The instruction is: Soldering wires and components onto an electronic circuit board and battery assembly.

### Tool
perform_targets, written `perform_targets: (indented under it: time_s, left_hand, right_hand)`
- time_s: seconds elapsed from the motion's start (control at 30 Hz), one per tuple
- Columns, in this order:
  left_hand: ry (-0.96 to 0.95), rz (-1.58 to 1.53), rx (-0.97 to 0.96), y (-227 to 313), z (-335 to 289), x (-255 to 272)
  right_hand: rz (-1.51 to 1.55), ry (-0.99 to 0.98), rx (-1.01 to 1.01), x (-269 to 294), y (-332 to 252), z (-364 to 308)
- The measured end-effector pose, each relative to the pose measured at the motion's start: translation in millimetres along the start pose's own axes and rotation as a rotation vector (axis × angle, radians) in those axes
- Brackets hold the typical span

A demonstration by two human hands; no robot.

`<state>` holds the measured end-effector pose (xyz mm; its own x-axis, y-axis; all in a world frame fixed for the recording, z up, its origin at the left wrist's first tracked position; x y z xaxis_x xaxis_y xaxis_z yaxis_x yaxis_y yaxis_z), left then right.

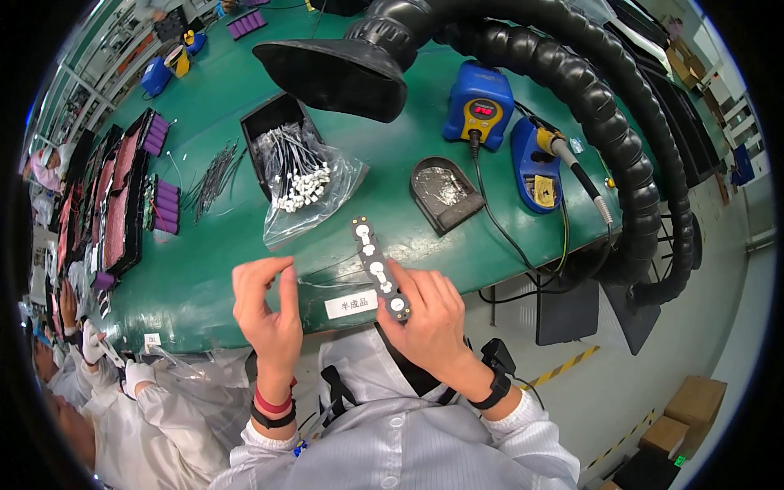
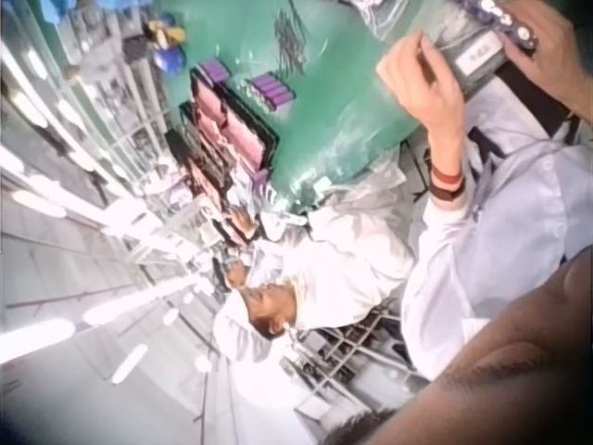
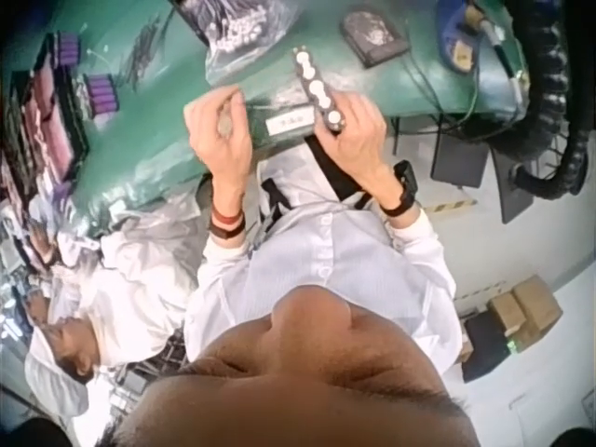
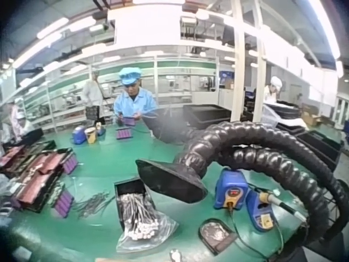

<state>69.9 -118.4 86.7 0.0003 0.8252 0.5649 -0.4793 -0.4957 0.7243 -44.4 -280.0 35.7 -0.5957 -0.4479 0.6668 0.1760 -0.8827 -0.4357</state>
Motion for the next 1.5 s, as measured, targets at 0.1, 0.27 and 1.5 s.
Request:
perform_targets:
  time_s: [0.1,0.27,1.5]
  left_hand:
    - [-0.015,-0.046,-0.136,13,-26,2]
    - [-0.25,-0.257,0.025,30,-59,-51]
    - [-0.177,0.325,-0.13,-60,122,60]
  right_hand:
    - [-0.036,0.022,0.004,-3,-1,0]
    - [-0.048,-0.022,-0.019,-13,-2,-7]
    - [0.492,0.004,0.013,20,34,16]
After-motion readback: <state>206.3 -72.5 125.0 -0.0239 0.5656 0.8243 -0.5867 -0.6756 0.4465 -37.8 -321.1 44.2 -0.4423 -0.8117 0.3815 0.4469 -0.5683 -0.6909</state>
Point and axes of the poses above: each hand's wrist, its own z-axis towards the middle knuckle, its own x-axis out of the back of the hand, y = z × x, the point moved 8 cm from there along z, towards the middle knuckle, and after that the axes turned 15 degrees about x, right-handed, at the moved point
